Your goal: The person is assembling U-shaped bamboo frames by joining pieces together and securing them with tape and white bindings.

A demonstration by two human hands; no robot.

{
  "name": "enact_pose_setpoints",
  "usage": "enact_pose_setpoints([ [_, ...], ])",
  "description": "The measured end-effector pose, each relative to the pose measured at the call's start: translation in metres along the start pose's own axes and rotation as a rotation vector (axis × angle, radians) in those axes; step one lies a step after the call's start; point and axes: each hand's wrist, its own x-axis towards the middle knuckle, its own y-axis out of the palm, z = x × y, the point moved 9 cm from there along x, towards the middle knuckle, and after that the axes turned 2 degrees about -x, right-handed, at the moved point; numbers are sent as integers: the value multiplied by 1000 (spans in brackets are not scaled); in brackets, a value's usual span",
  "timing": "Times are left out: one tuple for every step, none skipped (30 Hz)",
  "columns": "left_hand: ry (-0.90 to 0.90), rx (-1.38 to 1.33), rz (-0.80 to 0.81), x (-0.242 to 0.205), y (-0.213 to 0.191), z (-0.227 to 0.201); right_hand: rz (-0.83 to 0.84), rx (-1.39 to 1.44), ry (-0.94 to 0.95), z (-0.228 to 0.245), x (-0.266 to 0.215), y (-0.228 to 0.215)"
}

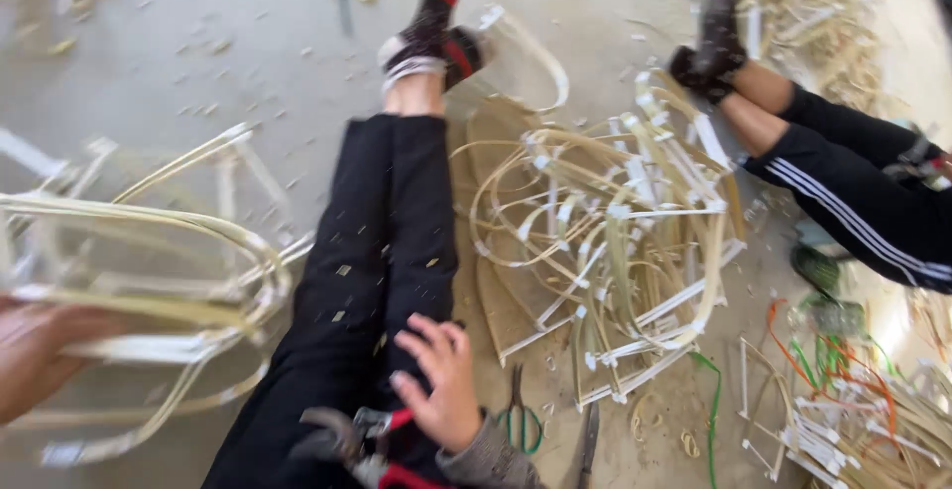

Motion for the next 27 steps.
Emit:
enact_pose_setpoints([
  [-52,-2,73,-36,-23,-58,-24,32,11,2,-5,-5],
  [-103,-5,146,-97,-77,-102,-47,63,24,3,-8,-7],
  [-137,-26,160,-117,-96,-118,-7,72,14,9,-14,-8],
  [-175,31,147,-135,-119,-133,-11,102,27,12,-19,-12],
  [-207,93,128,-144,-144,-147,-24,126,38,13,-20,-19],
  [-233,75,136,-158,-152,-151,6,128,27,14,-27,-18],
  [-147,100,-33,-167,-177,-164,48,315,106,9,-35,-15],
  [-60,128,-201,-179,-202,-178,90,499,190,3,-43,-11],
  [-71,122,-195,-188,-224,-193,104,499,191,10,-42,-12],
  [-15,131,-254,-197,-253,-215,135,607,206,16,-42,-11],
  [49,144,-319,-203,-282,-238,155,713,222,21,-42,-11],
  [48,141,-317,-203,-286,-250,158,712,224,37,-39,-17],
  [138,118,-397,-206,-298,-269,135,740,101,63,-32,-27],
  [228,94,-477,-209,-310,-289,111,765,-22,88,-26,-39],
  [231,94,-474,-206,-314,-302,109,766,-19,103,-25,-44],
  [257,86,-427,-202,-313,-318,124,710,-59,121,-23,-50],
  [288,78,-382,-197,-313,-334,135,650,-98,139,-22,-56],
  [295,78,-382,-194,-310,-339,128,648,-95,138,-26,-52],
  [357,24,-446,-195,-314,-348,154,589,-19,133,-30,-45],
  [419,-32,-509,-196,-319,-356,180,529,57,127,-33,-39],
  [431,-31,-515,-199,-322,-359,168,523,57,119,-34,-37],
  [434,-14,-730,-212,-341,-360,82,627,114,104,-34,-40],
  [444,1,-946,-226,-358,-361,-15,731,172,89,-35,-44],
  [466,0,-952,-228,-354,-361,-37,726,171,80,-34,-47],
  [422,-126,-992,-231,-353,-351,-51,806,158,72,-36,-47],
  [377,-254,-1027,-233,-350,-341,-66,887,144,64,-38,-48],
  [386,-257,-1023,-223,-335,-343,-75,886,148,65,-42,-48],
])
